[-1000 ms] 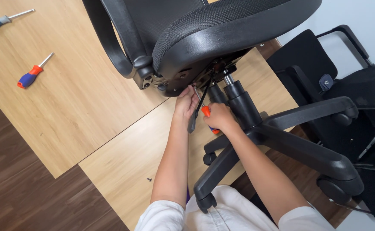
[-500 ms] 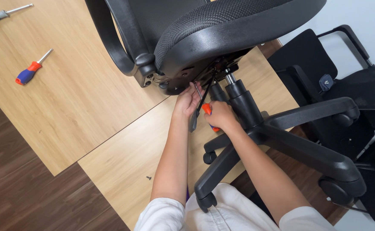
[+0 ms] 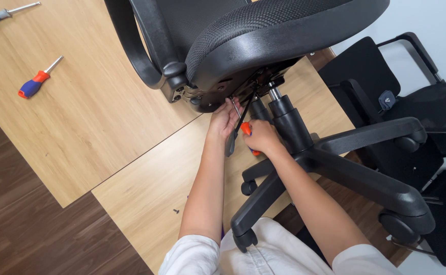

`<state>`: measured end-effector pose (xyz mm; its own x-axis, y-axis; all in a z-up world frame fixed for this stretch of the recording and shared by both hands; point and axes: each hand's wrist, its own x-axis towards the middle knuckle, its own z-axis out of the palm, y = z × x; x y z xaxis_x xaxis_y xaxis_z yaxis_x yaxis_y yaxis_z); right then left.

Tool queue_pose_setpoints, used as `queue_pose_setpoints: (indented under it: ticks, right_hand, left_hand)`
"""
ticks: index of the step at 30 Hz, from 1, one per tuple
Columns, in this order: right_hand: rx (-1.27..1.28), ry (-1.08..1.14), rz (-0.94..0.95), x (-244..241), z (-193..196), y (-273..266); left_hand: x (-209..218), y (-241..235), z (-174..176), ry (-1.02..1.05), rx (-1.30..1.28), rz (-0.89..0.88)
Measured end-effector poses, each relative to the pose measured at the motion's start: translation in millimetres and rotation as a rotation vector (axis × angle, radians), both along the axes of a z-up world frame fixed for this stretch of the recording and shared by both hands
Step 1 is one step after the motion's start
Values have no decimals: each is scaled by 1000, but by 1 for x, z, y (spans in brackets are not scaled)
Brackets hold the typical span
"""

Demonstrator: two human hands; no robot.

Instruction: The person assembles an office chair on a table. They align the seat with the mechanism on the wheeled base, position screws, and use a screwdriver to drive the screws into the seat plate, steadying the seat with the other hand.

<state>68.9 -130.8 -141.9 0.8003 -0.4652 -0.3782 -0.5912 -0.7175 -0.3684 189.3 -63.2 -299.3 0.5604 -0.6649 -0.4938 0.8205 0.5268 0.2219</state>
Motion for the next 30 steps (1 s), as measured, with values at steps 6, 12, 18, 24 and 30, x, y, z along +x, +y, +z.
queue_pose_setpoints:
  ticks: [6,12,18,24,30]
  right_hand:
    - [-30,0,54,-1,-2,-4]
    - [170,6,18,-8,-65,-31]
    - [160,-24,-132,-8,-41,-16]
    - [215,28,-211,-6,-60,-24]
    - [500,-16,-236,-8,-87,-30]
  left_hand:
    - [-6,21,23,-205,82,-164]
    - [-5,15,20,-224,152,-121]
    - [-10,13,20,-215,203,-80]
    - [-12,14,24,-246,256,-100]
    - [-6,22,42,-403,321,-230]
